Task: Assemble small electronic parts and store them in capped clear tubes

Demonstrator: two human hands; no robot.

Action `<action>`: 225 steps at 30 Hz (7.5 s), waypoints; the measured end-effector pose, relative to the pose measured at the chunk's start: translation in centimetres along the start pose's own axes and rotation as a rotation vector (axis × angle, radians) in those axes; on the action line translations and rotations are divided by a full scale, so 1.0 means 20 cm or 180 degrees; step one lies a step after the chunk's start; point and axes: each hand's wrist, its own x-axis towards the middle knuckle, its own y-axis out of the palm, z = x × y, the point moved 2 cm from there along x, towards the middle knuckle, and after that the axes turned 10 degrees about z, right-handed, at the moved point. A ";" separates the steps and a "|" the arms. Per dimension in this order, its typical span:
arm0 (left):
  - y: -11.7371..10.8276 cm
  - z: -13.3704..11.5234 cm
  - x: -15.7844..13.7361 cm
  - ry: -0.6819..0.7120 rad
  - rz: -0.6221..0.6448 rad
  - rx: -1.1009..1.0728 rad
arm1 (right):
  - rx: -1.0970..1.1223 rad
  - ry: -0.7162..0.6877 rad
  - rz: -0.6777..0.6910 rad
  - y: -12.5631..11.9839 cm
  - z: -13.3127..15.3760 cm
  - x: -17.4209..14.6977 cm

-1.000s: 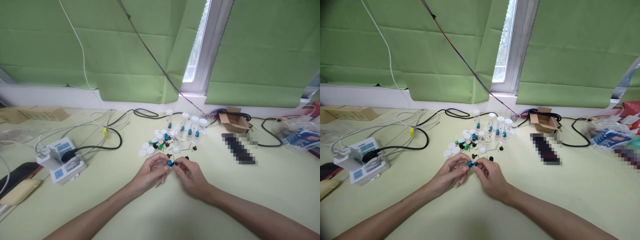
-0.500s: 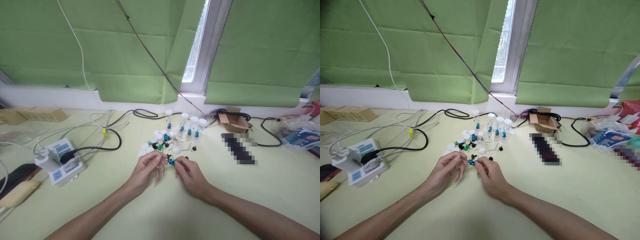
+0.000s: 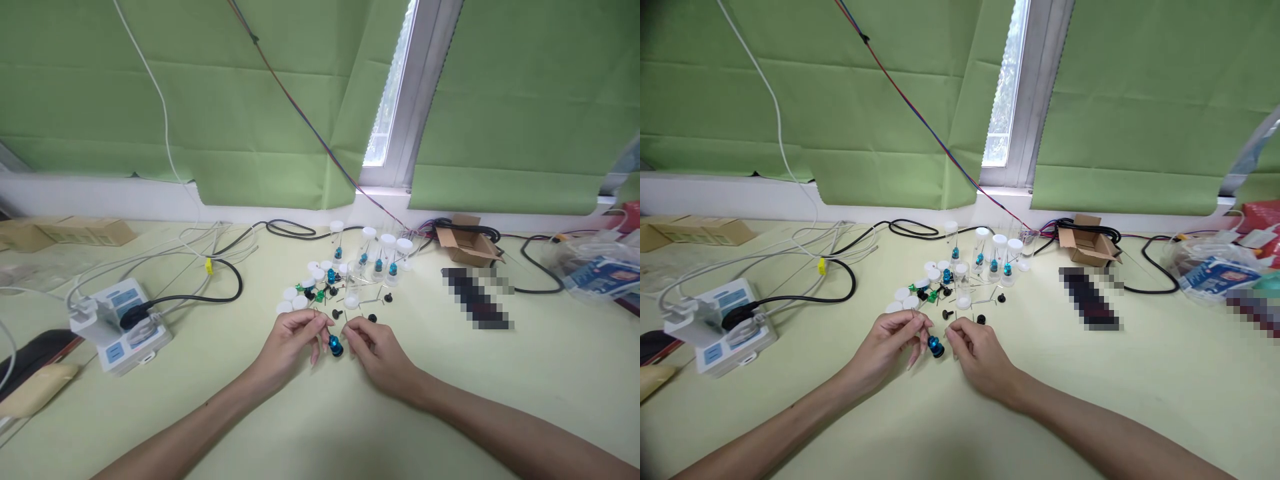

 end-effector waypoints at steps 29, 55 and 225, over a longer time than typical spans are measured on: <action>0.12 0.10 -0.03 -0.0278 0.0640 0.0238 | -0.0247 -0.1108 -0.0543 0.01 0.00 -0.06; -0.03 -0.08 0.05 0.0766 -0.0738 0.2606 | -0.0090 -0.1226 -0.0351 0.02 0.00 -0.07; 0.09 0.09 0.09 0.2336 -0.0018 0.4186 | 0.0598 0.0588 0.0565 -0.22 0.09 0.07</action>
